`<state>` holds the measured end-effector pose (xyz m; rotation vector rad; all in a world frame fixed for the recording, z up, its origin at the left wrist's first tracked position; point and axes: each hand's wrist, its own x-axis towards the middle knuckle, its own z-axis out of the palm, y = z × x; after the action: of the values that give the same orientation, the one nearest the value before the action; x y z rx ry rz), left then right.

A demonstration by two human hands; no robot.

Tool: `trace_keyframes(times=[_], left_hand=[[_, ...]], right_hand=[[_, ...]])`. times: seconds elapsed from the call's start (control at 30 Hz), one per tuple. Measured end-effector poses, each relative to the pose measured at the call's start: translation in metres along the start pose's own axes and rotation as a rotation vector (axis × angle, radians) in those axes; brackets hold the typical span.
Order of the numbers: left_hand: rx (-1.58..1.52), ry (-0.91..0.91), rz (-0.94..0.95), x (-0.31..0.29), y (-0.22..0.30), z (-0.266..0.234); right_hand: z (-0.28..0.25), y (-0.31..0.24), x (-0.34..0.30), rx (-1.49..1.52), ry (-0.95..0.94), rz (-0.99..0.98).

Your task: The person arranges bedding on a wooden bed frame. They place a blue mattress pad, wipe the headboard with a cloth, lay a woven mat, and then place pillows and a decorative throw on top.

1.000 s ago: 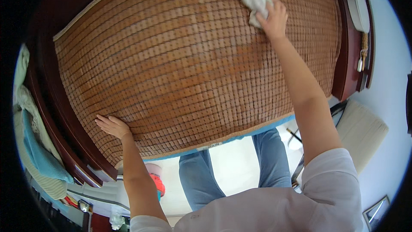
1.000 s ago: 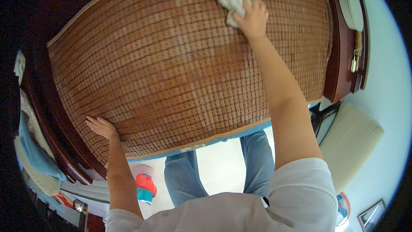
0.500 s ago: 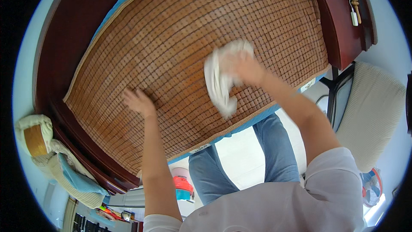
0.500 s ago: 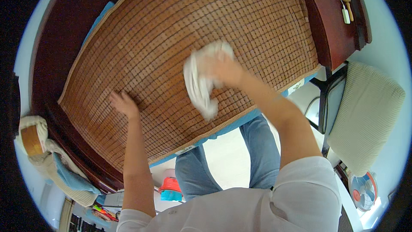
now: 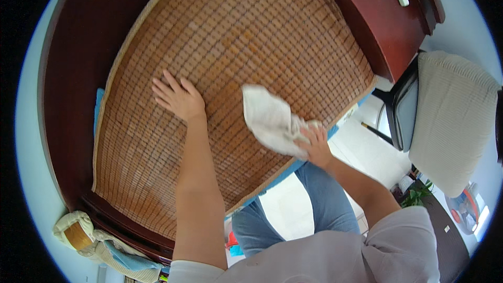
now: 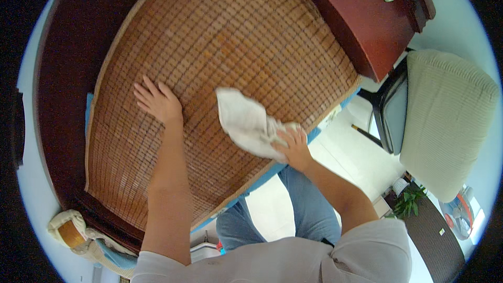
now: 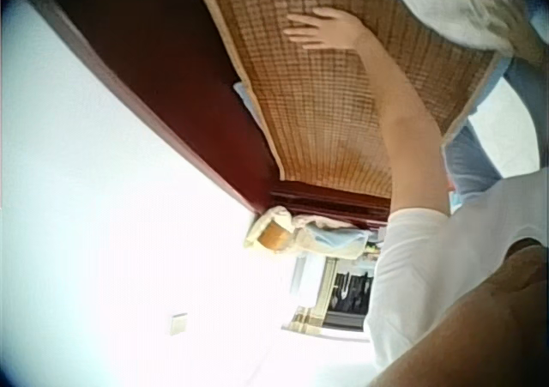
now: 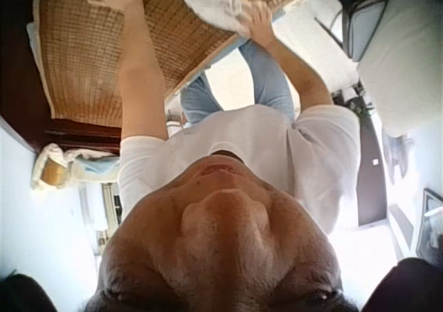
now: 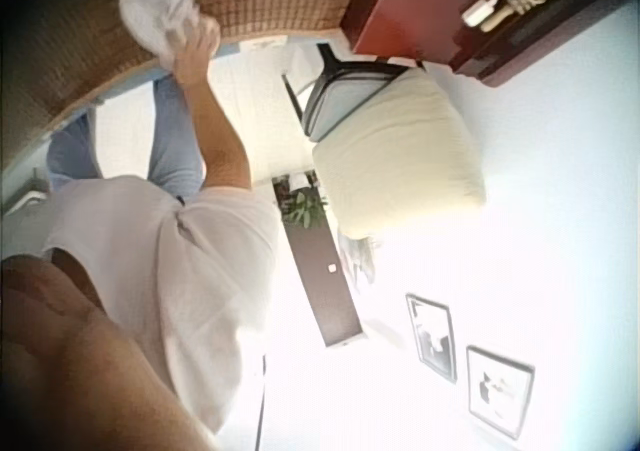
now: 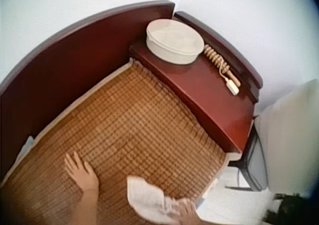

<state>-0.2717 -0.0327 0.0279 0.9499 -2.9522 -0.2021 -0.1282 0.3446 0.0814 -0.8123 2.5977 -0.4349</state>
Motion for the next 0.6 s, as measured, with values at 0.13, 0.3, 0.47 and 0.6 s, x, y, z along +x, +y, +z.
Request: trace_keyframes(times=[0.13,0.3,0.47,0.6], left_hand=[[0.058,0.044,-0.011,0.001,0.006,0.004],[0.068,0.080,-0.020,0.001,-0.003,0.017],[0.069,0.081,0.022,0.005,0.010,0.020],[0.067,0.091,0.020,0.001,0.010,0.024]], right_hand=[[-0.017,0.030,0.069,-0.077,0.088,-0.167],[-0.101,0.074,0.349,0.020,0.591,0.090],[-0.177,0.117,0.509,-0.042,0.747,0.125],[-0.160,0.134,0.461,-0.144,0.675,0.102]])
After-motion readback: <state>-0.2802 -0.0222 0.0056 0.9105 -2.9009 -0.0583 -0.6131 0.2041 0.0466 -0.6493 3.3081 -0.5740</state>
